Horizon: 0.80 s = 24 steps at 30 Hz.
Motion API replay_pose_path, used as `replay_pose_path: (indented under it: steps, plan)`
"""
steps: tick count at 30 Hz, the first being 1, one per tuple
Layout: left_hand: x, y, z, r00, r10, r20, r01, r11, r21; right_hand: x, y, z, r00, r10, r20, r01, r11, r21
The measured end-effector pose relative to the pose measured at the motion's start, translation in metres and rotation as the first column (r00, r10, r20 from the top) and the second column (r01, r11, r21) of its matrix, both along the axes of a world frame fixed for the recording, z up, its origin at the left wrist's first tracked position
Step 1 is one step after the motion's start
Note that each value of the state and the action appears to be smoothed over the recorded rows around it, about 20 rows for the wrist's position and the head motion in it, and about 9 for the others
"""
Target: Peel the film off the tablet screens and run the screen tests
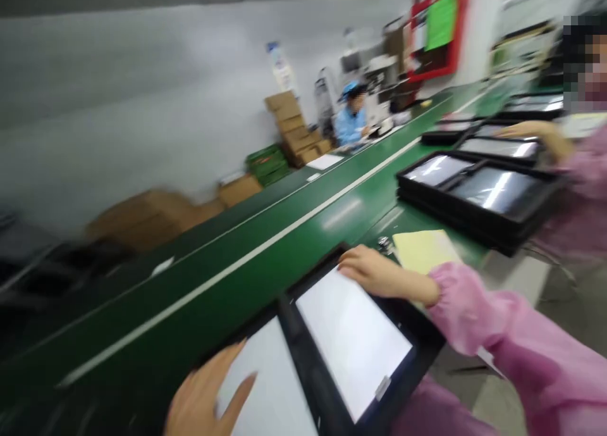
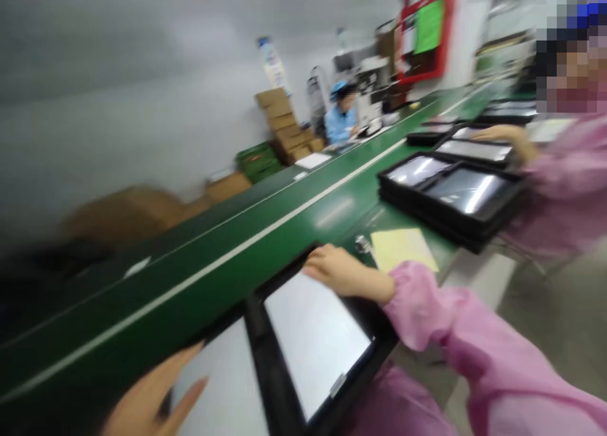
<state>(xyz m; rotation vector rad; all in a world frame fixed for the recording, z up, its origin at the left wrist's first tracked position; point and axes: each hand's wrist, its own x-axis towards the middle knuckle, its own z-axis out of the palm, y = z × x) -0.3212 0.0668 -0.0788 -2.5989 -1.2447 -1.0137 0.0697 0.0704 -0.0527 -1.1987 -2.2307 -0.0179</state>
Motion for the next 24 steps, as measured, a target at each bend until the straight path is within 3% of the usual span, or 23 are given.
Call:
replay_pose_path:
  steps: [2,3,6,10,18,21,24]
  plan:
    - [0.003,-0.017,-0.007,0.985,0.106,-0.138,-0.080,0.980,0.184,0.005,0.005,-0.017,0.998,0.008,-0.065,-0.004,0.998,0.070]
    - [0.008,-0.021,-0.009,0.975,0.135,-0.177,-0.098,0.974,0.203,0.006,0.006,-0.023,0.996,-0.001,-0.087,0.011,0.994,0.110]
    - [0.023,-0.023,-0.013,0.960,0.166,-0.227,-0.138,0.981,0.135,0.007,-0.001,-0.031,0.996,-0.027,-0.088,0.046,0.973,0.228]
    - [0.031,-0.032,-0.013,0.969,0.163,-0.185,-0.142,0.982,0.122,0.009,-0.011,-0.029,0.993,-0.115,-0.035,0.120,0.942,0.313]
    - [0.036,-0.033,-0.005,0.973,0.130,-0.193,-0.101,0.984,0.149,0.010,-0.011,-0.027,0.981,-0.152,0.123,0.107,0.943,0.316]
    - [0.038,-0.034,-0.004,0.975,0.114,-0.189,-0.091,0.987,0.129,0.012,-0.012,-0.027,0.981,-0.156,0.112,0.127,0.964,0.234]
    - [0.040,-0.036,-0.005,0.976,0.100,-0.194,-0.083,0.992,0.092,0.010,-0.012,-0.023,0.982,-0.152,0.116,0.116,0.957,0.267]
